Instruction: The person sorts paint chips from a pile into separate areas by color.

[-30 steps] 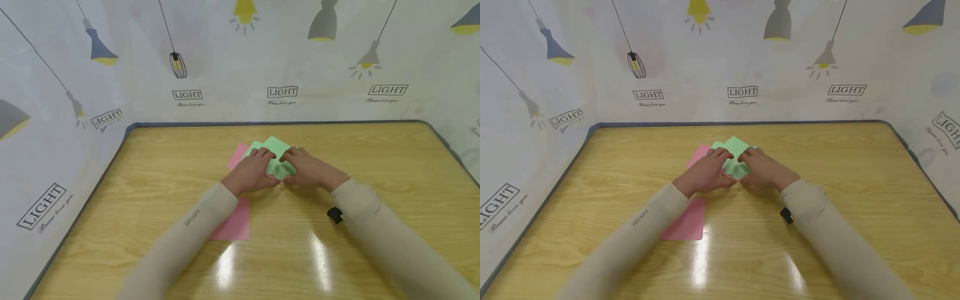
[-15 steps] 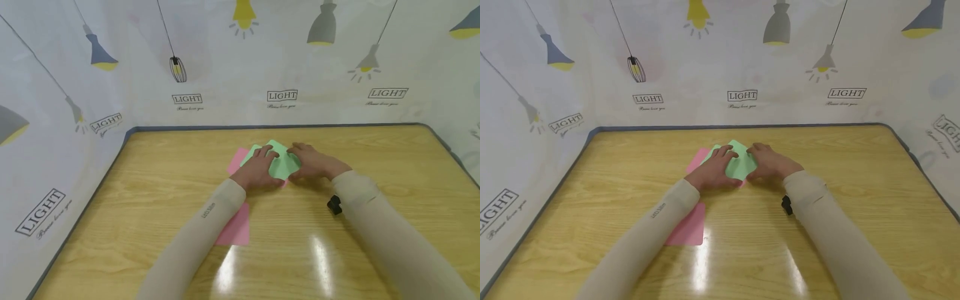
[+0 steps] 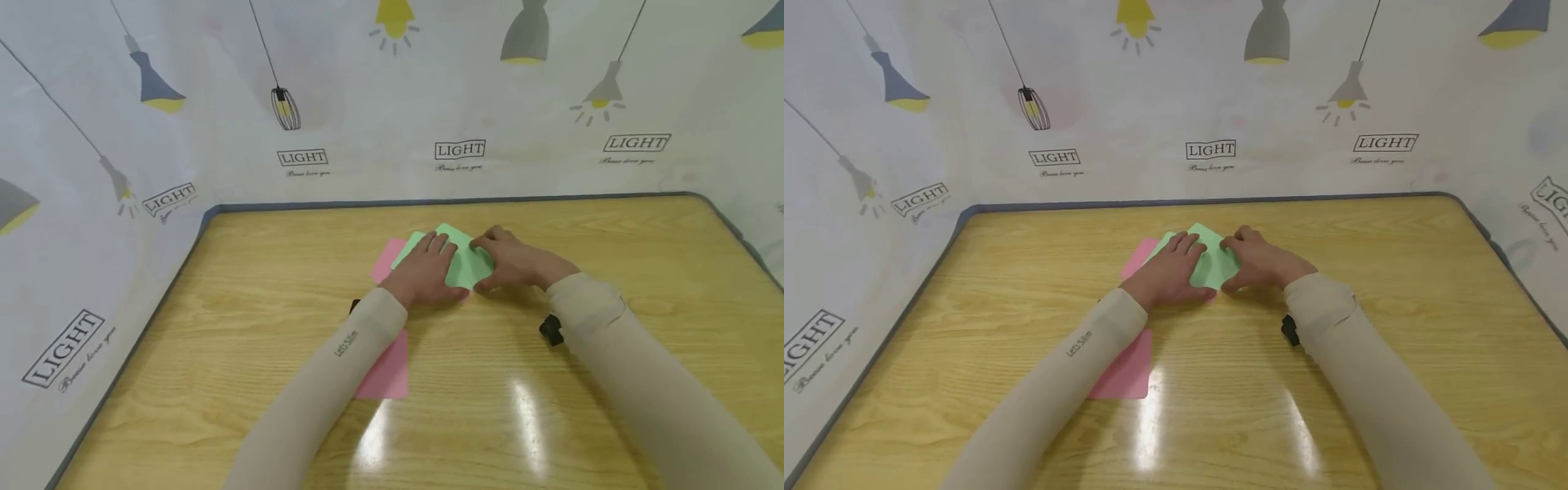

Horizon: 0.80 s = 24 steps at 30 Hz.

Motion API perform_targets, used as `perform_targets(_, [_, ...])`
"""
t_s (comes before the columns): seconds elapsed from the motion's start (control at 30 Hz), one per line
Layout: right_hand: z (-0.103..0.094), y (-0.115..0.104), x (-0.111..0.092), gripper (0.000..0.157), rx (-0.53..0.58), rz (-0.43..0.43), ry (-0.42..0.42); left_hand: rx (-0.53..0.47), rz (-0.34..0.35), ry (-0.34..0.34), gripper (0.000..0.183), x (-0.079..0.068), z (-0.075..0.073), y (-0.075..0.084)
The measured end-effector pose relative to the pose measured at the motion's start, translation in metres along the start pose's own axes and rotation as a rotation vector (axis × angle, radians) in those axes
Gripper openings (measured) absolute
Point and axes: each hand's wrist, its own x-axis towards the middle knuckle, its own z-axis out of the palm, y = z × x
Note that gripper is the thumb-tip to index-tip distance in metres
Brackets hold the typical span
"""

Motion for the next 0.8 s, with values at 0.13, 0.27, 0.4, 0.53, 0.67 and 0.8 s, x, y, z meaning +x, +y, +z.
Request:
perform_targets(0.13, [0.003,0.0,-0.002,0.078,-0.012,0.0,0.035,0.012,0.011,-0.018,0.085,0.0,-0.001,0.002])
perform_targets(0.27, [0.006,-0.001,-0.004,0.077,-0.043,-0.022,0.054,0.007,0.01,-0.039,0.081,-0.001,0.0,0.004])
perform_targets(0.4, [0.007,-0.003,-0.007,0.075,-0.099,-0.06,0.053,-0.03,0.008,-0.044,0.077,-0.003,0.001,0.005])
perform_targets(0.53, [0.005,-0.007,-0.009,0.073,-0.153,-0.075,0.042,-0.046,0.01,-0.031,0.075,-0.005,0.002,0.005])
perform_targets(0.67, [0.003,-0.01,-0.01,0.073,-0.202,-0.075,0.032,-0.037,0.025,-0.041,0.079,-0.006,0.002,0.005])
perform_targets(0.8, [0.005,-0.013,-0.011,0.075,-0.26,-0.082,0.032,-0.03,0.048,-0.043,0.084,-0.006,0.001,0.006])
